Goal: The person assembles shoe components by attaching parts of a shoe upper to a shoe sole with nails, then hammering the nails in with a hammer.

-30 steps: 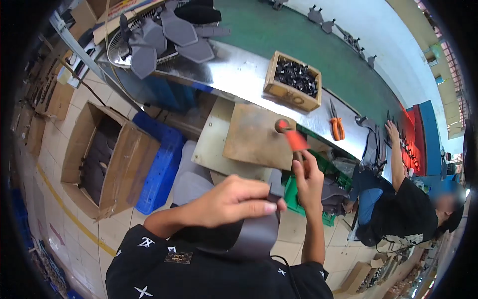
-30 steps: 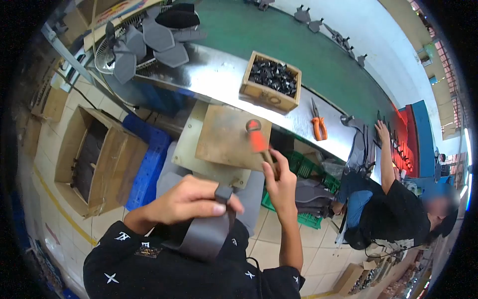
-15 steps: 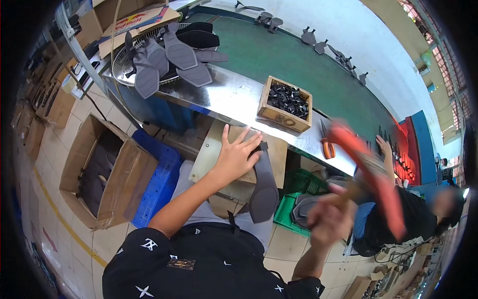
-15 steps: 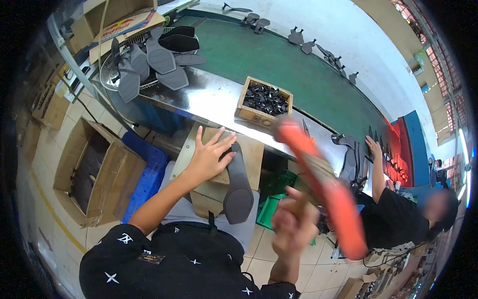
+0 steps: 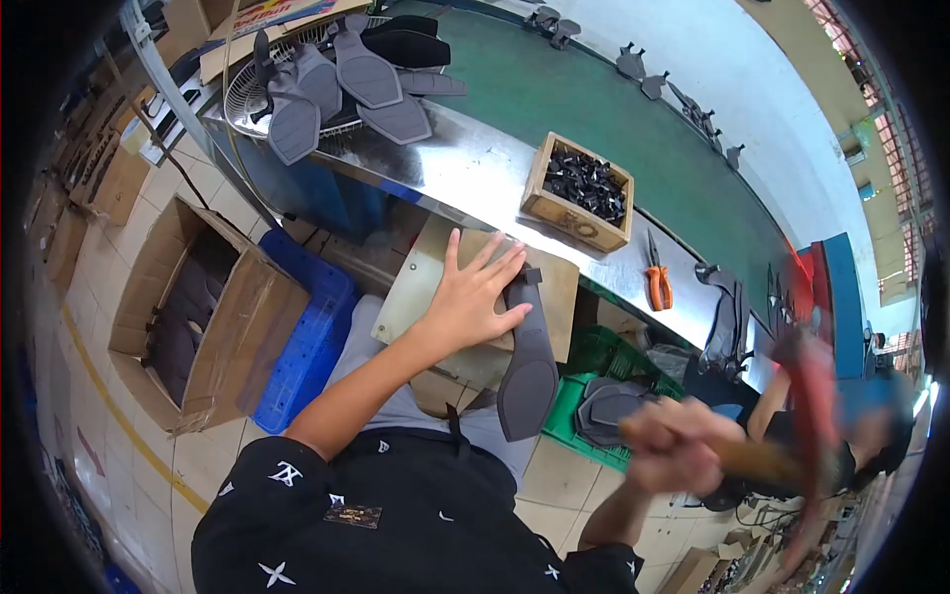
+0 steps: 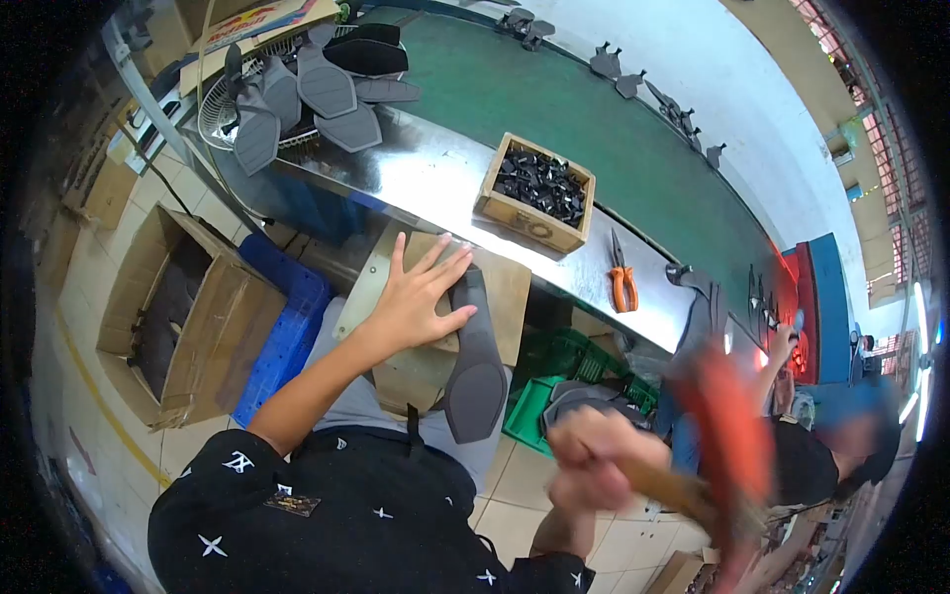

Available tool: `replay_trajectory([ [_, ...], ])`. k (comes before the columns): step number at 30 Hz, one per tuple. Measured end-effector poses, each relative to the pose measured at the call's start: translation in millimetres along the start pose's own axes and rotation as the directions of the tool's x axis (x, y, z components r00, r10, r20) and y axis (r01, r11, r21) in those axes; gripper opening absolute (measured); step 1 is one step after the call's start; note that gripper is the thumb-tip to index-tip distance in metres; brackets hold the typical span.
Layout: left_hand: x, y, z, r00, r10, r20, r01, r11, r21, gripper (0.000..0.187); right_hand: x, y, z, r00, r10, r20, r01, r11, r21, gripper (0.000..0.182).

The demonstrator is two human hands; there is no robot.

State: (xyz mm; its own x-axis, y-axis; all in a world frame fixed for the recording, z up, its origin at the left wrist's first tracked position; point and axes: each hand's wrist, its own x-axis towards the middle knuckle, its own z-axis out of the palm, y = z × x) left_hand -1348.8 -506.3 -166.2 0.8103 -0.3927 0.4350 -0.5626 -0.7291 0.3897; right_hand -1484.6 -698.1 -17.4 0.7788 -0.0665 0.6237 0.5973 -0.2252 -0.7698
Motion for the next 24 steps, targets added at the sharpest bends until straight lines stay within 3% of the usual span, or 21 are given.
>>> replay_trajectory([
  [1,-1,2,0,1.0,0.0,-0.004,0.0,1.0,0.002,0.071,-5,22,4,0.985,0.06,0.161,0.012,0.912,-0.41,0.018],
  [2,-2,3,1,1.0,-0.022,-0.016,0.022,1.0,-0.006,0.068,-6,32,5,0.943,0.17,0.285,0.101,0.67,-0.736,0.019],
  [5,10,-2,4,0.997,-0.066,-0.042,0.063,0.996,-0.069,0.059,0,21,2,0.835,0.538,0.117,-0.428,0.767,-0.478,0.019],
  [6,1,-1,7,0.993,-0.114,-0.008,0.112,0.986,-0.126,0.054,5,12,-5,0.848,0.518,0.113,-0.403,0.769,-0.497,0.017],
  [8,-4,-1,5,0.996,0.003,-0.084,-0.015,0.989,-0.147,0.04,6,6,-5,0.842,0.539,-0.001,-0.505,0.789,-0.349,0.017],
  [10,-10,-14,11,0.982,0.153,-0.109,-0.175,0.959,-0.225,0.035,5,14,-4,0.902,0.432,0.007,-0.397,0.837,-0.377,0.019],
  [11,-11,5,-15,0.987,0.057,-0.149,-0.127,0.844,-0.521,0.025,5,24,-5,0.935,0.352,0.045,-0.299,0.85,-0.434,0.021],
  [12,-21,17,-34,0.996,0.067,-0.05,-0.084,0.77,-0.632,0.023,8,32,-6,0.959,0.271,0.087,-0.197,0.852,-0.485,0.024],
  [13,-32,28,-52,0.995,0.089,0.053,-0.022,0.682,-0.731,0.021,10,36,-7,0.96,0.259,0.11,-0.161,0.827,-0.539,0.03],
  [15,-54,68,-123,0.959,0.144,0.246,0.118,0.586,-0.802,0.022,2,58,9,0.944,0.186,0.272,0.082,0.666,-0.742,0.037],
  [16,-63,80,-133,0.965,0.084,0.25,0.189,0.442,-0.877,0.027,-2,71,17,0.919,0.166,0.358,0.212,0.557,-0.803,0.041],
  [19,-75,94,-158,0.94,0.073,0.333,0.282,0.385,-0.879,0.029,-19,95,28,0.795,0.273,0.542,0.347,0.527,-0.776,0.046],
  [22,-81,98,-163,0.946,0.053,0.32,0.289,0.313,-0.905,0.029,3,103,11,0.789,0.053,0.612,0.466,0.596,-0.654,0.039],
  [24,-84,100,-164,0.947,0.066,0.313,0.281,0.298,-0.912,0.029,23,141,-26,0.933,0.083,0.35,0.259,0.519,-0.815,0.031],
])
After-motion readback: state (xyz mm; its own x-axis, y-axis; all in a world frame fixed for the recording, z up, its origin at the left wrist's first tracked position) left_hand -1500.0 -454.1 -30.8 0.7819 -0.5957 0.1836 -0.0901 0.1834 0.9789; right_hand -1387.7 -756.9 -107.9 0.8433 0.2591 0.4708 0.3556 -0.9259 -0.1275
